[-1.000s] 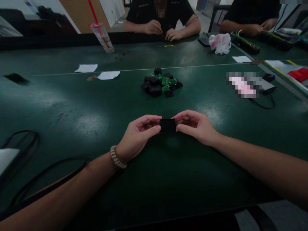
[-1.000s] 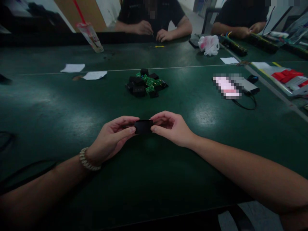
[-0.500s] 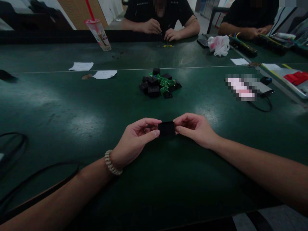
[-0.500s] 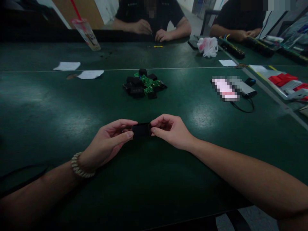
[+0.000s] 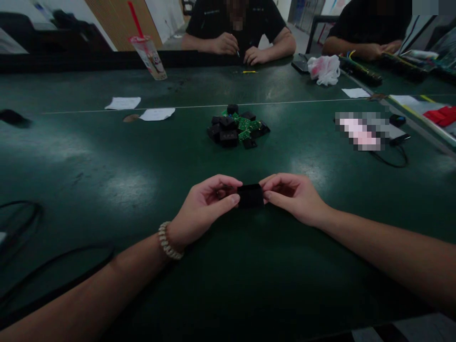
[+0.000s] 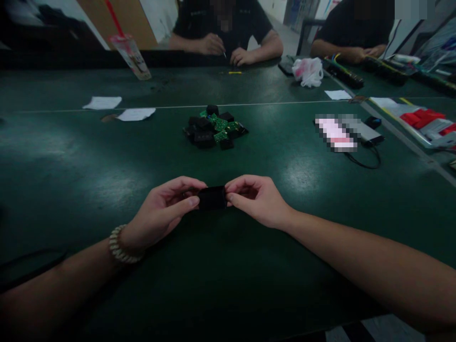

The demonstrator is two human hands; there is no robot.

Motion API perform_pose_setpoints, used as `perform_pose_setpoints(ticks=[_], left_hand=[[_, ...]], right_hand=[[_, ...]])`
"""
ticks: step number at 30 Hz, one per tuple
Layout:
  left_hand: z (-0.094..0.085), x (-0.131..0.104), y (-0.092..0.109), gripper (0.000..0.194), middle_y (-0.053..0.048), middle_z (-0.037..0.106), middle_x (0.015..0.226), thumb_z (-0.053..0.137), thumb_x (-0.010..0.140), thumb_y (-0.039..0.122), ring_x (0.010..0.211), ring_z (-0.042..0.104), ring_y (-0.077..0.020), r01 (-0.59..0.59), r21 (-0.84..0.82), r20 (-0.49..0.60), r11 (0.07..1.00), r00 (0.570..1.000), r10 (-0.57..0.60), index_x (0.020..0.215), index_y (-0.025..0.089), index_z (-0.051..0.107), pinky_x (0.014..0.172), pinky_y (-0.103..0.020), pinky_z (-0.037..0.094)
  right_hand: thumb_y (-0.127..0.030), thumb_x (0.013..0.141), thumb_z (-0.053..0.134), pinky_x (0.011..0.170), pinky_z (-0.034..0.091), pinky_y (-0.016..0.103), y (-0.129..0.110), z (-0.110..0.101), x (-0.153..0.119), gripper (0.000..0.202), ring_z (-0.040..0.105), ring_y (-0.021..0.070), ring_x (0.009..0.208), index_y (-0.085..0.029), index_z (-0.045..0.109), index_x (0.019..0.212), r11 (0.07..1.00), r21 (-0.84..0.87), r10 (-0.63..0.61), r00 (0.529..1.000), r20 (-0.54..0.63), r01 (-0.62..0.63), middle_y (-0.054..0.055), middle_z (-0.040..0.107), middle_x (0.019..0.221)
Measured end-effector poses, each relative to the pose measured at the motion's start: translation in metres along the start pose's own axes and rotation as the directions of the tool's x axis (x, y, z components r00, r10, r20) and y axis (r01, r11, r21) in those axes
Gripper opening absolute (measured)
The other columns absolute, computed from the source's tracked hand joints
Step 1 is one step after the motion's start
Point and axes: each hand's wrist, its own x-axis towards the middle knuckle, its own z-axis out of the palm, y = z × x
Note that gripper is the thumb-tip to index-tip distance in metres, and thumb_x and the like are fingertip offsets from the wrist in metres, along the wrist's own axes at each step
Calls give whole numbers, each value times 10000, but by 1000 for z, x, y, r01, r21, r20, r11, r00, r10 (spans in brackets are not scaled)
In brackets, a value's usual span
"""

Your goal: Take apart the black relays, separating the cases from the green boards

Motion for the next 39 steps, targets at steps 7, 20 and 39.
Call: perform_pose_setpoints(ticks=[7, 20, 39], left_hand=[[-1, 1, 3, 227, -14, 781, 938, 895, 823, 208, 831, 708, -119, 19, -31, 31, 999, 999, -18, 1036, 213, 818, 764, -205, 586], [-1, 2, 1, 211, -24, 763, 933, 891, 810, 220, 847, 681, -134, 13, 2, 16, 1000, 1000, -13, 1006, 206, 814, 767, -227, 563], [1, 1, 3, 213, -2, 752, 850, 897, 792, 181, 780, 678, -114, 29, -27, 19, 999, 999, -29, 985, 195, 807, 738, -210, 555]], right_hand=[[-186, 841, 852, 783, 673, 278, 2, -5, 1, 103, 779, 122, 796, -180, 769, 902, 1000, -4, 10, 999, 44, -10, 38, 797, 1023], [-235, 892, 842, 774, 681, 285, 1, -6, 0, 205, 778, 133, 801, -181, 739, 1060, 999, -39, 3, 997, 74, 0, 23, 784, 957], [-168, 879, 835, 731, 664, 226, -2, -1, -1, 178, 781, 103, 748, -172, 756, 1038, 1000, 9, -9, 999, 53, 8, 0, 789, 900]])
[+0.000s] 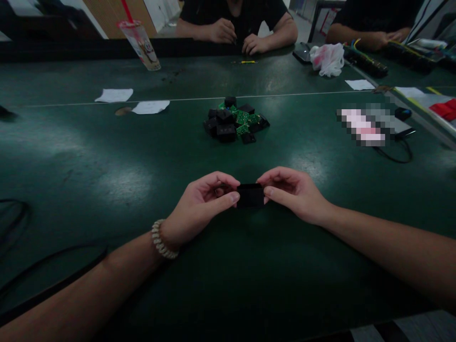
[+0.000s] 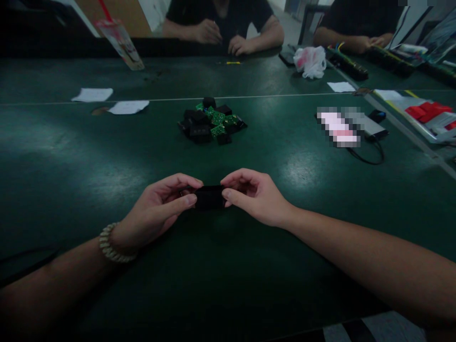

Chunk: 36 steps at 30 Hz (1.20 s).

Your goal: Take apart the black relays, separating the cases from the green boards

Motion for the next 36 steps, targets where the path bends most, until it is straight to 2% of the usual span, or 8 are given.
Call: perform_pose_setpoints(ticks=[10, 17, 22, 29, 36], left_hand=[[-1, 0, 2, 207, -10, 752, 883, 897, 806, 199, 800, 685, -127, -3, 21, 22, 1000, 1000, 2, 989, 202, 802, 760, -229, 571], [-3, 0, -2, 281, -43, 757, 1003, 907, 791, 190, 899, 682, -157, -14, 2, 23, 1000, 1000, 14, 1045, 195, 787, 789, -253, 578], [-2, -1, -2, 275, -56, 759, 1034, 892, 811, 206, 951, 686, -175, -14, -16, 28, 1000, 1000, 14, 1059, 183, 776, 844, -280, 576], [-2, -2, -2, 304, -56, 761, 1056, 903, 806, 230, 980, 690, -185, -2, -13, 20, 1000, 1000, 2, 1080, 190, 778, 878, -295, 569], [-3, -1, -2, 326, -65, 766, 1063, 913, 790, 240, 973, 696, -193, 7, -1, 32, 1000, 999, -7, 1083, 190, 779, 862, -301, 574]], right_hand=[[-218, 842, 885, 758, 675, 274, 0, 0, -1, 249, 785, 137, 794, -192, 756, 1053, 999, -30, 12, 1000, 3, -12, 14, 795, 916], [-208, 826, 895, 800, 669, 273, 1, -1, -2, 300, 775, 139, 874, -214, 783, 1104, 999, -48, -4, 1000, 7, 4, 18, 796, 982], [-239, 851, 872, 841, 674, 325, 0, -2, -5, 298, 769, 173, 939, -216, 778, 1133, 994, -110, -7, 999, 37, 11, 38, 789, 1024], [-213, 838, 879, 927, 662, 348, 4, 0, -6, 322, 748, 183, 1010, -221, 747, 1132, 992, -80, -89, 995, 49, 93, 48, 756, 1071], [-184, 830, 876, 939, 653, 357, 7, 2, -6, 346, 720, 191, 1042, -232, 731, 1141, 980, -84, -176, 982, 73, 182, 58, 712, 1128]])
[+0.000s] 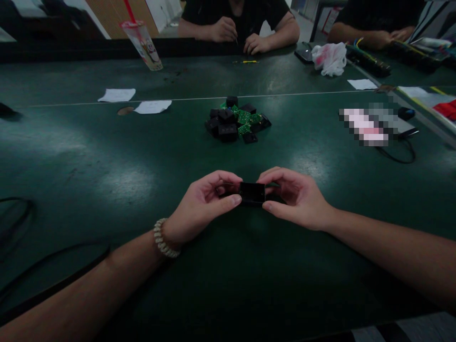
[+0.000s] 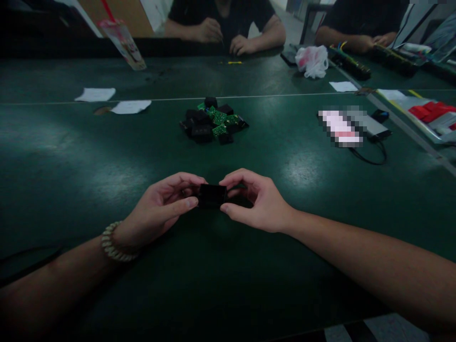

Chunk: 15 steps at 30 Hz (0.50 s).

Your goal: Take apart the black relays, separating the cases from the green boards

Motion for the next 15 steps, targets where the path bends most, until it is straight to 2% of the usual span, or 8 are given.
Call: perform_pose_setpoints(ticks=[5, 10, 15], left_hand=[[0, 1, 1, 334, -67, 765, 1038, 927, 760, 219, 930, 683, -183, -1, -7, 7, 1000, 1000, 1, 1061, 187, 786, 808, -278, 574], [0, 1, 0, 330, -65, 748, 1012, 936, 742, 198, 872, 656, -163, 7, -3, 11, 1000, 1000, -7, 1037, 189, 789, 735, -246, 562], [0, 1, 0, 311, -66, 744, 1022, 931, 740, 186, 902, 665, -169, -10, -9, 10, 1000, 1000, 10, 1016, 193, 788, 768, -256, 574]], right_hand=[[-149, 836, 861, 929, 633, 331, 1, 0, -1, 370, 710, 181, 1055, -242, 729, 1169, 999, -18, -34, 999, 10, 34, 58, 677, 1179], [-158, 840, 854, 952, 627, 364, 1, -1, -1, 397, 705, 207, 1096, -250, 727, 1204, 998, -51, -44, 999, 26, 45, 72, 670, 1218], [-191, 833, 865, 962, 623, 389, 1, -1, -1, 426, 691, 230, 1131, -257, 723, 1230, 995, -83, -54, 998, 41, 57, 84, 665, 1251]])
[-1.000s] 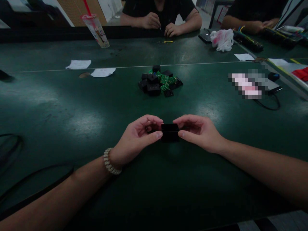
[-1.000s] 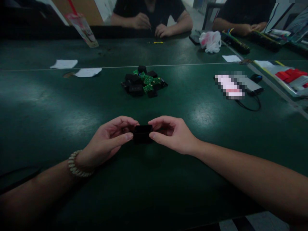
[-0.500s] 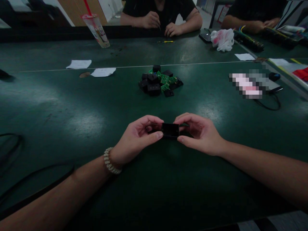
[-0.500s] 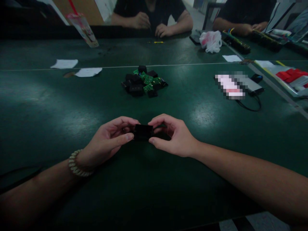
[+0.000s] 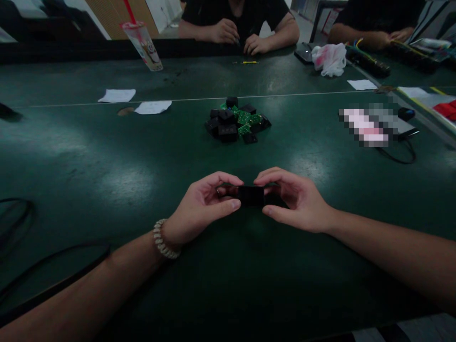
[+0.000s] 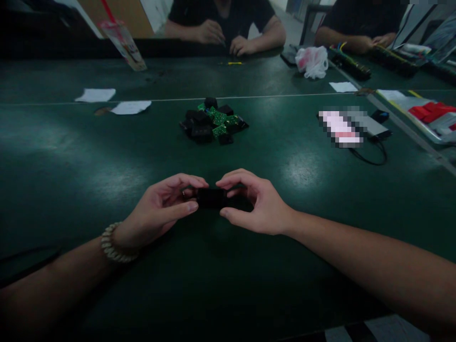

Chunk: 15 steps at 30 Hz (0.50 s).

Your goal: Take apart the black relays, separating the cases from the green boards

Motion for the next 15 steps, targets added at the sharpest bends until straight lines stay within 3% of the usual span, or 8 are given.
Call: perform_pose_setpoints(ticks=[7, 15], left_hand=[[0, -1, 1, 296, -98, 741, 1175, 946, 715, 190, 1049, 707, -227, -44, 30, -6, 999, 999, 44, 951, 183, 767, 913, -334, 615], [-2, -2, 0, 306, -75, 720, 1191, 949, 709, 144, 1097, 710, -221, -64, 19, 12, 998, 998, 63, 953, 197, 773, 941, -324, 619]], right_hand=[[-184, 847, 850, 962, 624, 390, -2, 0, 0, 416, 686, 238, 1160, -259, 715, 1233, 1000, -28, -1, 1000, 24, 2, 91, 657, 1267], [-158, 855, 844, 958, 617, 371, -2, 0, 0, 425, 686, 225, 1171, -262, 709, 1244, 1000, -25, -6, 999, 45, 7, 89, 646, 1289]])
